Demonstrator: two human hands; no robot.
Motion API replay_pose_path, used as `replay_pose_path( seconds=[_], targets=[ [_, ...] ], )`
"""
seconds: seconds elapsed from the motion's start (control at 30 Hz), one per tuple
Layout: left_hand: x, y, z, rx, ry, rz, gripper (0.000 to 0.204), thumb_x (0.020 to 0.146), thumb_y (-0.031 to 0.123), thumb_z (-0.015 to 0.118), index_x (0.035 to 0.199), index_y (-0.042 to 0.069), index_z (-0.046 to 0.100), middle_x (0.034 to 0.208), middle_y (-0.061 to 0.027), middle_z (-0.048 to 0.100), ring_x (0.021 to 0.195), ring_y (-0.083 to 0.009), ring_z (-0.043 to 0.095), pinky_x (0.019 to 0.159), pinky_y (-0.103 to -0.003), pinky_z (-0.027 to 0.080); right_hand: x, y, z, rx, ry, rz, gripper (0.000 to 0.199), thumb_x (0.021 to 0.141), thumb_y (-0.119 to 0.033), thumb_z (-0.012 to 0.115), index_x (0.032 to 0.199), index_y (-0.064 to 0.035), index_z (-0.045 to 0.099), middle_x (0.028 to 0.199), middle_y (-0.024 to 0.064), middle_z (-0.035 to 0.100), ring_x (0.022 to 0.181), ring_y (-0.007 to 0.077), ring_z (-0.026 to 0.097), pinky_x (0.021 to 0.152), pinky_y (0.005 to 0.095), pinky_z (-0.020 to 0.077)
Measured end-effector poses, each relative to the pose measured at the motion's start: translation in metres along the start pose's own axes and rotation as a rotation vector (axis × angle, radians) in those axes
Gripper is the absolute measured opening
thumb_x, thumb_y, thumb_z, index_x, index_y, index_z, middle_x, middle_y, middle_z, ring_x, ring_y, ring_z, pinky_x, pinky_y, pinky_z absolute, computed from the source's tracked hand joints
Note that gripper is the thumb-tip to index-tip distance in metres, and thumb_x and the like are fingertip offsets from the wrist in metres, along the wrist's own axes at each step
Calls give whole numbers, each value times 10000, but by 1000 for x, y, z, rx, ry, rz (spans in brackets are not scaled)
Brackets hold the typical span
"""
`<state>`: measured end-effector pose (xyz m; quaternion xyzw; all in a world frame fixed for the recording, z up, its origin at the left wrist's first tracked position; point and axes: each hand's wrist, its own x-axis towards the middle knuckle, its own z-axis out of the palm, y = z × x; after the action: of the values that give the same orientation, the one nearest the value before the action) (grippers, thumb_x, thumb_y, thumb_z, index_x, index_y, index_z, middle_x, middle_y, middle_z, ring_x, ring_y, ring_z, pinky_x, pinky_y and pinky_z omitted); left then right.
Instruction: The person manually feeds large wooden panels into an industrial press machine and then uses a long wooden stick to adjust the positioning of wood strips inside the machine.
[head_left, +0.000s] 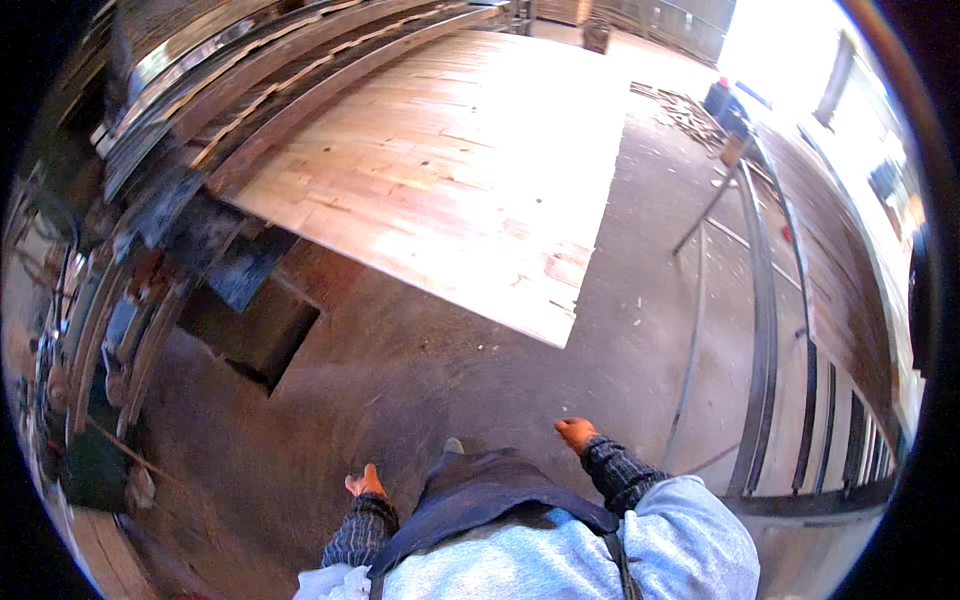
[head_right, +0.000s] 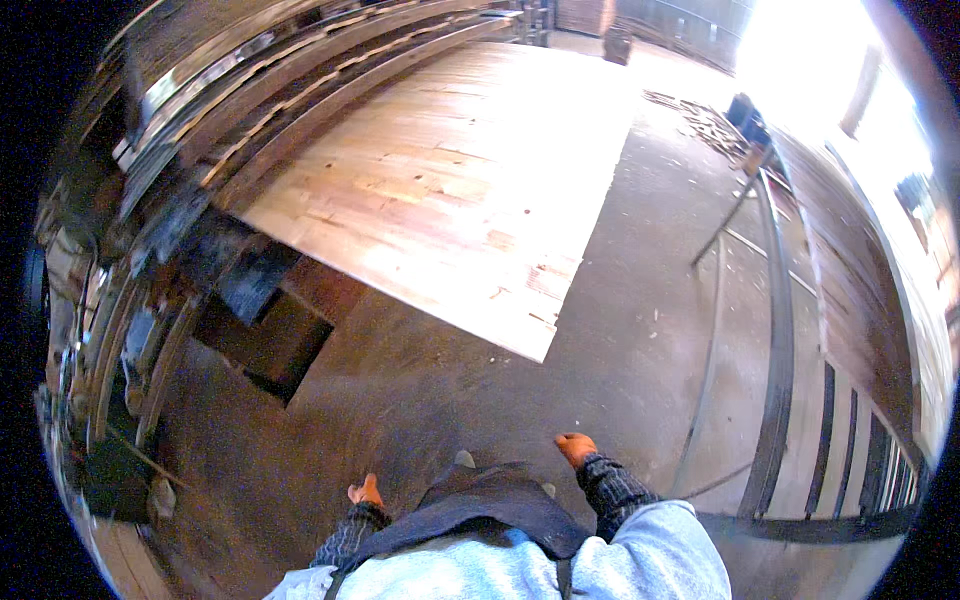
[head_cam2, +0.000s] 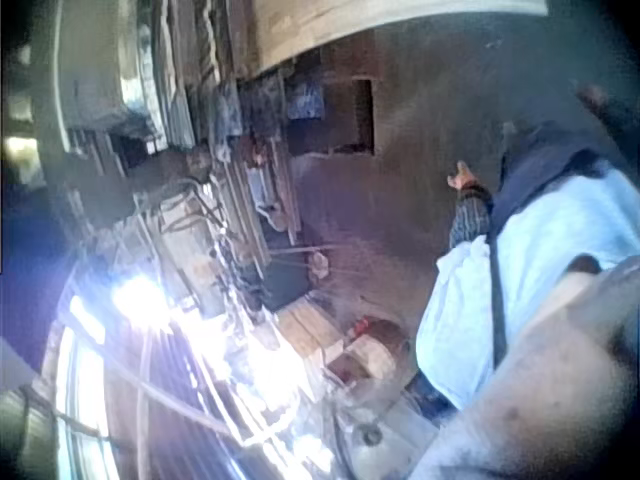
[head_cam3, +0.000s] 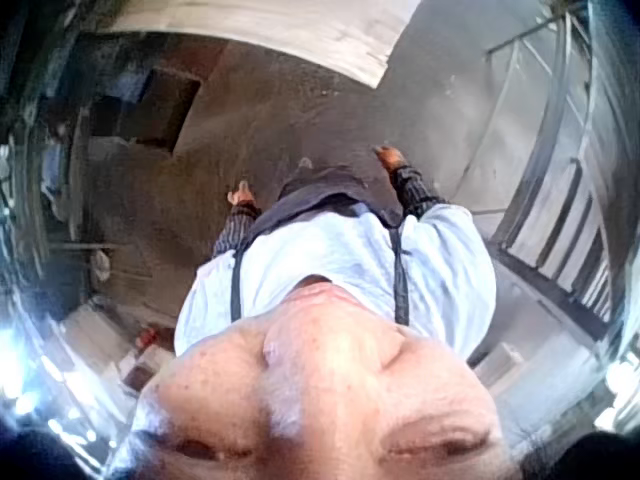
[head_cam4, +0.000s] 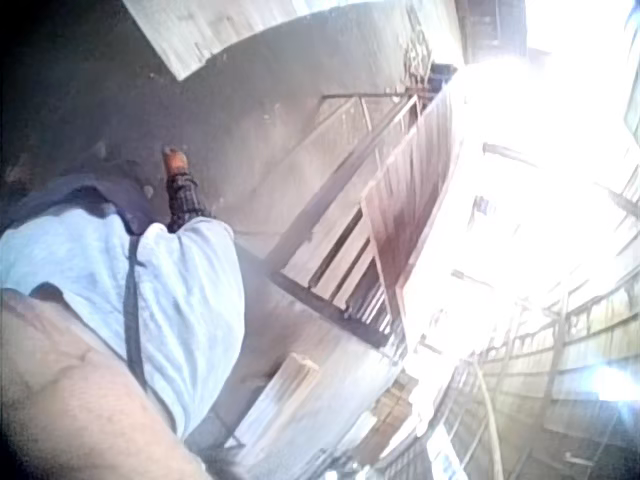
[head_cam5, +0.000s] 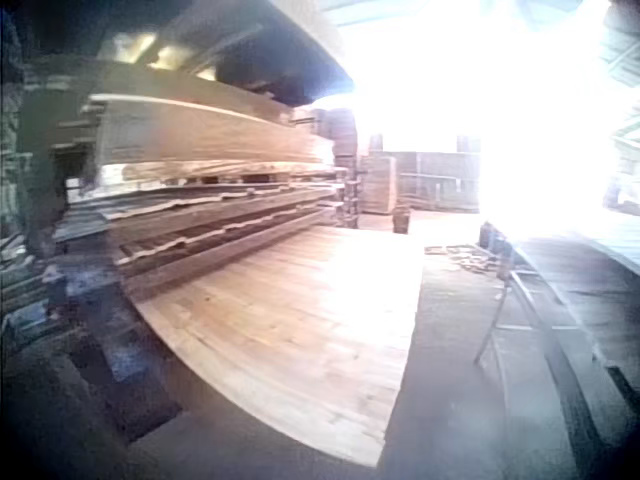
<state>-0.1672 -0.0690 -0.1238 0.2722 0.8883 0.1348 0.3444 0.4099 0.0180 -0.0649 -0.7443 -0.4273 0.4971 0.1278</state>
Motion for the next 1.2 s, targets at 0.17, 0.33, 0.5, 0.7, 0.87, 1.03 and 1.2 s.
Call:
replay_pose_path(
  seconds=[0.17,0.33,0.5,0.7,0.87,1.03,1.2],
  targets=[
    [-51,60,-31,799,-179,400,562,793,396,691,1273,134,559,1152,-197,656,1163,-345,573,1105,-401,284,-29,-103,-7,464,-12,-24,472,950,-370,557,1237,3,572,1111,101,645,995,214,608,844,329,481],
    [57,10,-75,658,-178,316,551,782,356,706,1261,125,561,1180,-183,639,1145,-339,581,1079,-402,322,-74,-284,18,1063,-187,-279,623,1017,-426,433,1423,37,343,1485,215,361,1377,327,366,1145,443,300],
    [113,31,-127,718,-260,321,563,797,368,683,1284,127,536,1220,-162,615,1175,-317,557,1062,-406,343,-68,-396,52,1794,-456,-559,620,1020,-498,324,1486,-90,295,1517,159,321,1403,318,313,1165,453,262],
    [192,50,-175,795,-326,353,578,814,383,654,1312,130,506,1267,-137,586,1210,-291,528,1042,-411,368,-12,-447,79,2443,-700,-463,590,1021,-477,332,1475,-103,315,1509,150,336,1391,310,324,1157,455,269],
    [271,70,-192,861,-403,405,590,829,395,630,1335,132,481,1306,-116,561,1239,-270,504,1025,-415,389,23,-459,93,2391,-332,-543,579,1022,-470,337,1466,-98,328,1494,154,356,1375,312,344,1149,457,280],
    [357,96,-189,922,-527,516,602,843,407,607,1358,134,457,1345,-96,537,1269,-248,480,1009,-419,409,48,-455,90,2324,45,-519,569,1023,-462,342,1457,-94,341,1480,159,375,1359,314,363,1141,458,290],
    [417,150,-186,1103,-490,697,603,883,388,560,1414,149,401,1383,-69,519,1298,-222,460,1031,-399,389,64,-451,82,2205,400,-434,559,1024,-454,347,1449,-90,354,1466,164,395,1344,316,383,1133,459,300]
  ],
)
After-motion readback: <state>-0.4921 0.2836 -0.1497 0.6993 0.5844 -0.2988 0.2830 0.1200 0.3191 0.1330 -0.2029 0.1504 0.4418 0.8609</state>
